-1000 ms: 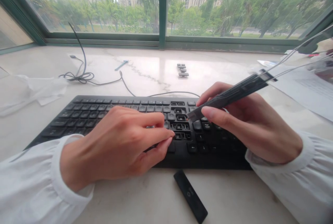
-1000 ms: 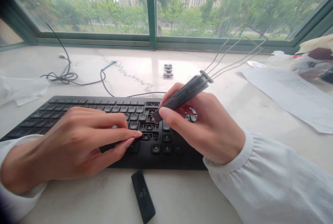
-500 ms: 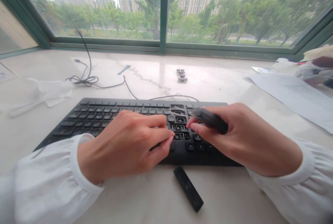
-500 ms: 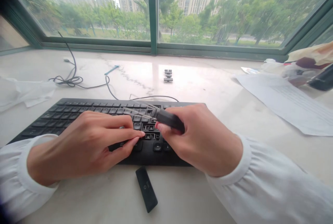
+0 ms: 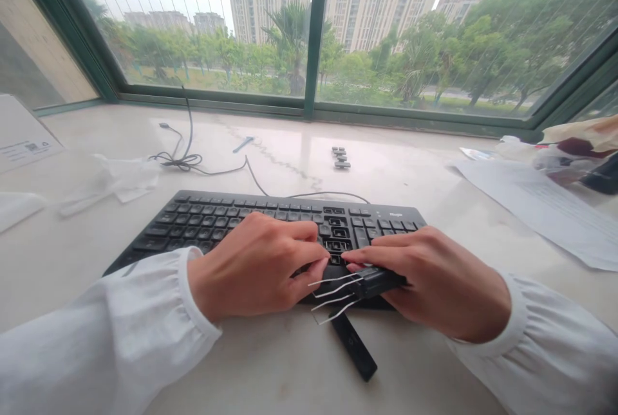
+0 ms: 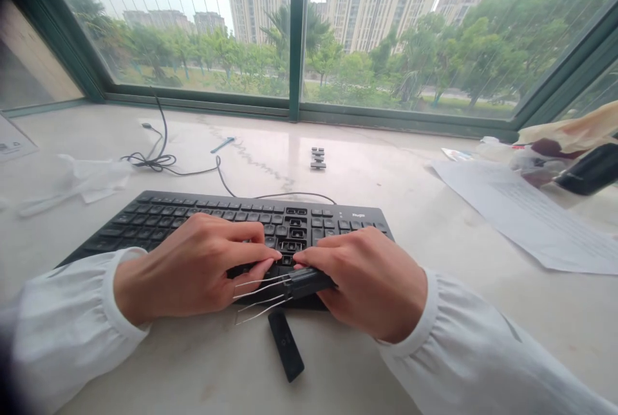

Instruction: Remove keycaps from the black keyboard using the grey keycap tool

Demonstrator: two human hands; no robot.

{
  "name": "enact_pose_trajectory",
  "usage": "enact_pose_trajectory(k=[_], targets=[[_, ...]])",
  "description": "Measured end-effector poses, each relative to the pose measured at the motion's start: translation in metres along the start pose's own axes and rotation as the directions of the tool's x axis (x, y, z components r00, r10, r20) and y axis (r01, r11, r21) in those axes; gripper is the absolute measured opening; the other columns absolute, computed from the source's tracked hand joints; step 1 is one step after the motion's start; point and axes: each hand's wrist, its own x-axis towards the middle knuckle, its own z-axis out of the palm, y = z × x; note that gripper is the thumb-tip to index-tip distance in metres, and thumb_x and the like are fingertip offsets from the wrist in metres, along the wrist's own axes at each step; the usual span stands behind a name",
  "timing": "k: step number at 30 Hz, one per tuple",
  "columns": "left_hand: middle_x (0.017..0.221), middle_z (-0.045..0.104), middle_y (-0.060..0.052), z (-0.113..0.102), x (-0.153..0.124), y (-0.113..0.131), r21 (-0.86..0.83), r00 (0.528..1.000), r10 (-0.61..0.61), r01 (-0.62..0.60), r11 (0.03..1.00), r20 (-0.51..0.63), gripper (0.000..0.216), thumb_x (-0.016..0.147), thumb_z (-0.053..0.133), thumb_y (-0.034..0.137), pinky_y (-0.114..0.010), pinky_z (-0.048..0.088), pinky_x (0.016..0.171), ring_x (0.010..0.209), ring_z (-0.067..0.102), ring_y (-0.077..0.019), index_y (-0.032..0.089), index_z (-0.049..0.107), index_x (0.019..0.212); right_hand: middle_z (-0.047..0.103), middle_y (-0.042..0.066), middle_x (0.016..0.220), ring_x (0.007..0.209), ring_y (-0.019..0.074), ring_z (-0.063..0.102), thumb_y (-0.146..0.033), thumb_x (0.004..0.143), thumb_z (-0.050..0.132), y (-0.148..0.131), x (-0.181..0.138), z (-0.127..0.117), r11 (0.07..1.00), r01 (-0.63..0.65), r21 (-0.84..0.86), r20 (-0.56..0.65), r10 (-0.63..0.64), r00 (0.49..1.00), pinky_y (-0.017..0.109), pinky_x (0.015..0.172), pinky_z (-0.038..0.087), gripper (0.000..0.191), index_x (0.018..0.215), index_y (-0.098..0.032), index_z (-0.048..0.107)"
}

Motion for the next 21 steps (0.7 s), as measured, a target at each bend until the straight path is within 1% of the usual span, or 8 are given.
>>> enact_pose_trajectory(k=[5,12,21], targets=[[0.066,0.057,0.002,0.0013,-0.0004,-0.0006,0.034,0.999,0.027,-0.026,0.999,-0.037,0.027,0.089,0.047,0.024,-0.023,0.029,0.047,0.05,0.046,-0.0062,0.018,0.068,0.074,0.067,-0.002,0.065,0.055,0.0105,0.061,-0.008,0.077,0.053,-0.0003,-0.0001,0.0014,0.999,0.017,-0.032,-0.001,-0.017,1.0,0.021,0.052,0.04,0.033,0.097,-0.025,0.073],[0.063,0.055,0.002,-0.0018,0.0009,-0.001,0.035,0.998,0.044,-0.043,0.998,-0.037,0.026,0.087,0.049,0.023,-0.023,0.032,0.048,0.05,0.046,-0.0068,0.019,0.067,0.069,0.063,-0.002,0.063,0.05,0.0095,0.057,-0.01,0.077,0.053,0.0055,-0.0042,0.0042,0.994,0.038,-0.101,0.011,-0.037,0.999,0.024,0.048,0.033,0.032,0.098,-0.026,0.071],[0.067,0.057,0.003,-0.0016,0.0012,-0.003,0.044,0.998,0.057,-0.055,0.998,-0.038,0.025,0.088,0.048,0.024,-0.024,0.034,0.048,0.051,0.047,-0.0065,0.02,0.068,0.073,0.064,-0.002,0.066,0.052,0.0091,0.058,-0.011,0.075,0.056,0.0089,-0.0044,0.0056,0.993,0.058,-0.102,-0.003,-0.059,0.998,0.023,0.049,0.034,0.032,0.098,-0.026,0.072]])
